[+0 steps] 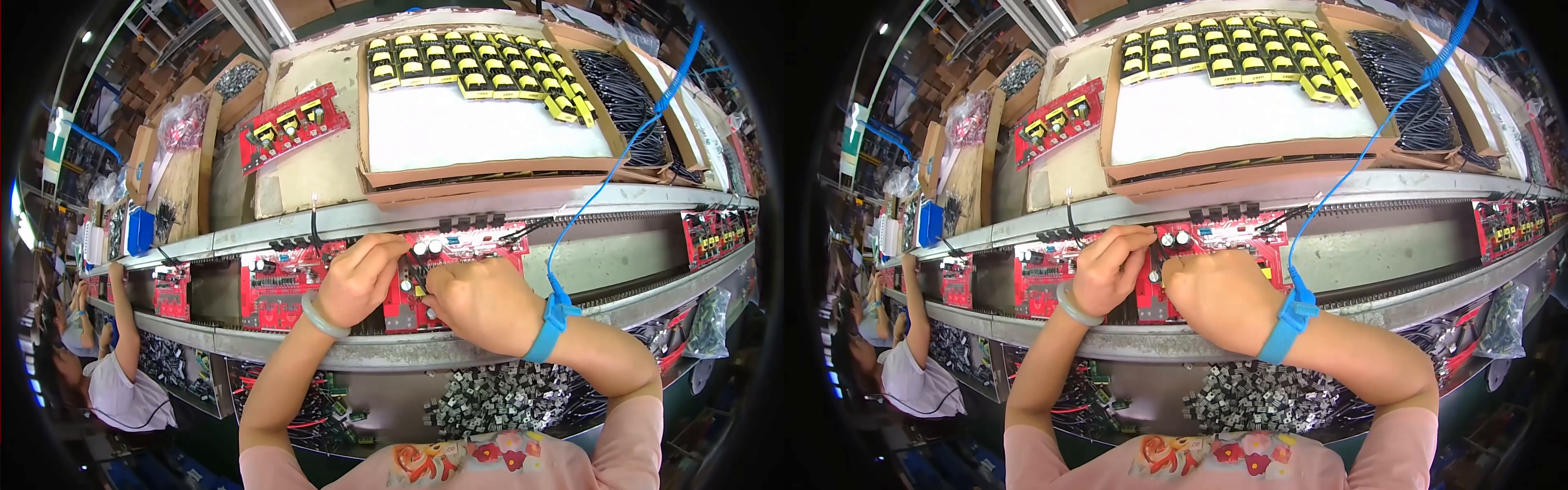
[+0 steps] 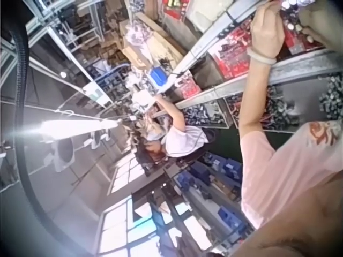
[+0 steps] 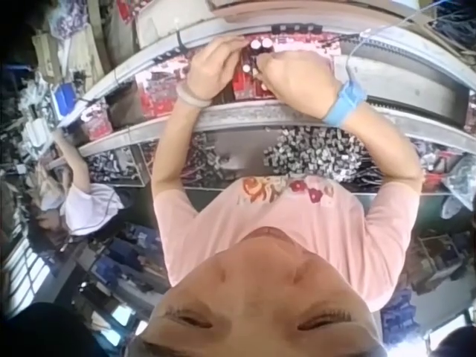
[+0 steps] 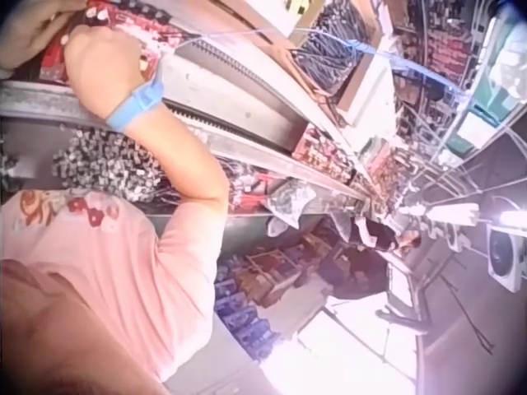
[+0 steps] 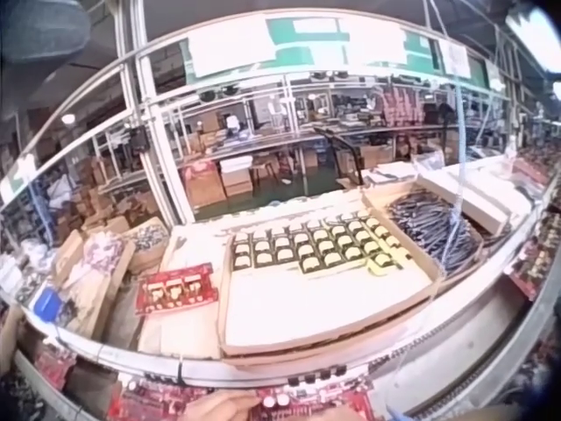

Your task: The person assembles circuit boards on an assembly line by inserting transformers, wires, and electronic components into the boards by hand, then opens a plastic bag of components.

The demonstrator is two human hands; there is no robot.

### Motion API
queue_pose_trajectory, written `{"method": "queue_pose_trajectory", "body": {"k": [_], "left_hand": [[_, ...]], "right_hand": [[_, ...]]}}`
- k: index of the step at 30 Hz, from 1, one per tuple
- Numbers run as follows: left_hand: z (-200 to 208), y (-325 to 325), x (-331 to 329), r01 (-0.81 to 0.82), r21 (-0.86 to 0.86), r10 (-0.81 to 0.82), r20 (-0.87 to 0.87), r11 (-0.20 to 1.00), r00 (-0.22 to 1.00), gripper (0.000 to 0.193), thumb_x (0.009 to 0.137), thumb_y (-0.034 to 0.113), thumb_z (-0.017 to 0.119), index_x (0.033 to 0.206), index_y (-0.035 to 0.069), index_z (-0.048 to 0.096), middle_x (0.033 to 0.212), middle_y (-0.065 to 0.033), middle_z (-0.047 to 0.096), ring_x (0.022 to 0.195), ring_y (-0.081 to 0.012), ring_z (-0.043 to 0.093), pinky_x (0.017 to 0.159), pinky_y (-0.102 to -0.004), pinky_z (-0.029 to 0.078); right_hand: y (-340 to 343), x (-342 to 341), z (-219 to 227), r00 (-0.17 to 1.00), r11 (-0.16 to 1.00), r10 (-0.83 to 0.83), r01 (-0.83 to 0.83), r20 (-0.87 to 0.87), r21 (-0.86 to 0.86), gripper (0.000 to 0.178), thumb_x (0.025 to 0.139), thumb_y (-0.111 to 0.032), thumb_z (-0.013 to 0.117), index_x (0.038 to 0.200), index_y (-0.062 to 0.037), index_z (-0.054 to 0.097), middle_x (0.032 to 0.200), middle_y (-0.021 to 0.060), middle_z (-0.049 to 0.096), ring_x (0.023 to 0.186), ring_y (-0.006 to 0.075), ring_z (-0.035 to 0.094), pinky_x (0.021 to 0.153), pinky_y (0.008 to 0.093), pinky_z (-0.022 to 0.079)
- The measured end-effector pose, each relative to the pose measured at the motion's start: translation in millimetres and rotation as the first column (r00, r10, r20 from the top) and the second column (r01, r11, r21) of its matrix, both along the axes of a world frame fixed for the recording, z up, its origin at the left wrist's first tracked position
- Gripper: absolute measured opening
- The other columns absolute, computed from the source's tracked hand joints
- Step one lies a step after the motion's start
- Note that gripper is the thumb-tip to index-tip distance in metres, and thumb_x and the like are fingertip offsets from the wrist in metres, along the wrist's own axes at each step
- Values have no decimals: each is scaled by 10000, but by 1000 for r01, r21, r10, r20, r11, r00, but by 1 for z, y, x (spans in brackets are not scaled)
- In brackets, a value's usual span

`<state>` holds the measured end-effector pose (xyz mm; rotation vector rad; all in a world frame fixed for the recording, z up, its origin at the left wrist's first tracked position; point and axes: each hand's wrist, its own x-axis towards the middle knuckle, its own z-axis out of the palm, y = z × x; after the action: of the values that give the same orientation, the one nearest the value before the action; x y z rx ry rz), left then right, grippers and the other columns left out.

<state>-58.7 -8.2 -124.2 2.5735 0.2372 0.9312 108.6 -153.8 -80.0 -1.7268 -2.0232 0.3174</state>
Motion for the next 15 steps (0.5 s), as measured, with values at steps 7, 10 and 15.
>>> {"method": "queue_pose_trajectory", "body": {"k": [7,10,15], "left_hand": [[-3,3,-5,-51,-206,43,-45,977,998,194,831,-120,688,997,-21,699,1007,-156,731,895,-295,734,765,-348,586],[0,6,-8,-44,-227,27,-78,973,997,184,834,-117,684,992,-23,694,1007,-158,731,901,-303,732,775,-358,584],[4,9,-1,-29,-210,-2,-146,977,989,169,835,-109,677,980,-22,686,999,-155,726,903,-326,716,789,-370,576]], "right_hand": [[1,2,2,996,995,82,-81,21,-56,88,799,-64,614,848,7,631,783,182,713,696,346,734,591,434,593],[1,-1,0,996,994,92,-92,0,-50,86,803,-61,609,851,8,625,797,191,713,702,350,733,596,437,592],[-1,0,-2,998,998,57,-57,-18,-13,102,809,-66,611,877,11,610,792,191,712,716,347,734,599,439,592]]}}
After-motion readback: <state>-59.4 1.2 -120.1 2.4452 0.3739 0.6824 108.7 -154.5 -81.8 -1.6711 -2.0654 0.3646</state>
